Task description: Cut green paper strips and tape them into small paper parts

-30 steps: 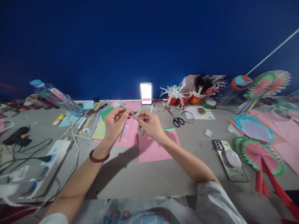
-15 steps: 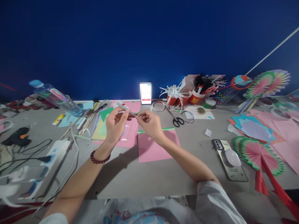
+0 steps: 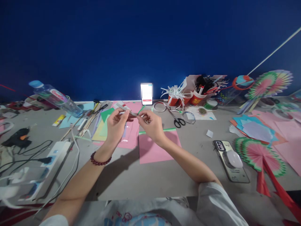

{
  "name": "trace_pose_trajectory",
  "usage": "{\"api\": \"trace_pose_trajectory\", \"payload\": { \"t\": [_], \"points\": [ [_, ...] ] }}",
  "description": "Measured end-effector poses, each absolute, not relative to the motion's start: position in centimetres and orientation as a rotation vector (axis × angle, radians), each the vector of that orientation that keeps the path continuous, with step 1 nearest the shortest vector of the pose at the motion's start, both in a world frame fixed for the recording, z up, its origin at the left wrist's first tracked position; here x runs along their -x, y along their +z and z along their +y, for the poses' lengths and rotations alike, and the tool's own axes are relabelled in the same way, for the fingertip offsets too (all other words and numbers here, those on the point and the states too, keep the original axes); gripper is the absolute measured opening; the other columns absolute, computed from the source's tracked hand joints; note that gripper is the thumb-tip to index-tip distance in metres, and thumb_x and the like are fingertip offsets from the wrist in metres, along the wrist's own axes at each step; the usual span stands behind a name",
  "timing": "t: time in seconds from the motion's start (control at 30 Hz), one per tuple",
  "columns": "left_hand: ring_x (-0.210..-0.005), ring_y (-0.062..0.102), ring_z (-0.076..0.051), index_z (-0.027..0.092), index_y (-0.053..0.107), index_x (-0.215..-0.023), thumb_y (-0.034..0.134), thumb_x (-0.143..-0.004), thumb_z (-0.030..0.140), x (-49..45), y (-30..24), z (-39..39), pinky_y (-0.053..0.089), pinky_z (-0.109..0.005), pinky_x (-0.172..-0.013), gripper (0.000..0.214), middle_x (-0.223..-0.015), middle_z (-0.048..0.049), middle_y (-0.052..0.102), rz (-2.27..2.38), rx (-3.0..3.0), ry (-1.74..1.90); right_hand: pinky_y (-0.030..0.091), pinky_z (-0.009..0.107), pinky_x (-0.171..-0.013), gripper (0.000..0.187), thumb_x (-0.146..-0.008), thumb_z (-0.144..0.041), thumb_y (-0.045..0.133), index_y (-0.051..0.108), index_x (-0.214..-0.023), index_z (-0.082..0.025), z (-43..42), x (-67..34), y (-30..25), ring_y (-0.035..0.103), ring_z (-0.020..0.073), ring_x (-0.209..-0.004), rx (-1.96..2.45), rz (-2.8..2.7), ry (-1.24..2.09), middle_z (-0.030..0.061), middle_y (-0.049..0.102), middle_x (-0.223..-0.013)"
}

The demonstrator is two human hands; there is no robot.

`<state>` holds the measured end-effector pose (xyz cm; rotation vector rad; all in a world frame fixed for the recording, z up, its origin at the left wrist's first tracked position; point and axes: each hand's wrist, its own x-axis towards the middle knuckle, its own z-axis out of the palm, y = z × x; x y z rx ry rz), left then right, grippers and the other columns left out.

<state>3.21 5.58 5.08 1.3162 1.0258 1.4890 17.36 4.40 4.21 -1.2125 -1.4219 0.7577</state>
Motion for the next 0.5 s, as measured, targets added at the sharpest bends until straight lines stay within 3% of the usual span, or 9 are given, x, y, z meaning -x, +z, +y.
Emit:
{"api": "trace_pose_trajectory", "payload": {
  "t": [0.3,0.5],
  "points": [
    [-0.067,0.063,-0.011,0.019,0.059,-0.078,0.065,-0.083,0.044,-3.15,4.93,5.57,0.052,-0.021,-0.06,0.026,-0.065,0.0012,0.062,1.032,-1.329,1.483,0.042,0.024,-0.06,0.01,-0.081,-0.029,0.062,0.063,-0.083,-0.02,4.51,-17.64,4.12,0.051,0.0107,-0.059,1.203,-1.457,0.688,-0.0007,0.061,-0.071],
    [-0.076,0.066,-0.013,0.02,0.059,-0.085,0.063,-0.084,0.042,-3.17,4.72,5.55,0.054,-0.024,-0.063,0.022,-0.081,-0.0025,0.067,0.905,-1.367,1.486,0.044,0.025,-0.06,0.008,-0.083,-0.028,0.06,0.063,-0.083,-0.02,4.29,-17.71,4.32,0.053,0.0114,-0.06,1.196,-1.506,0.498,0.0011,0.064,-0.074]
  ]
}}
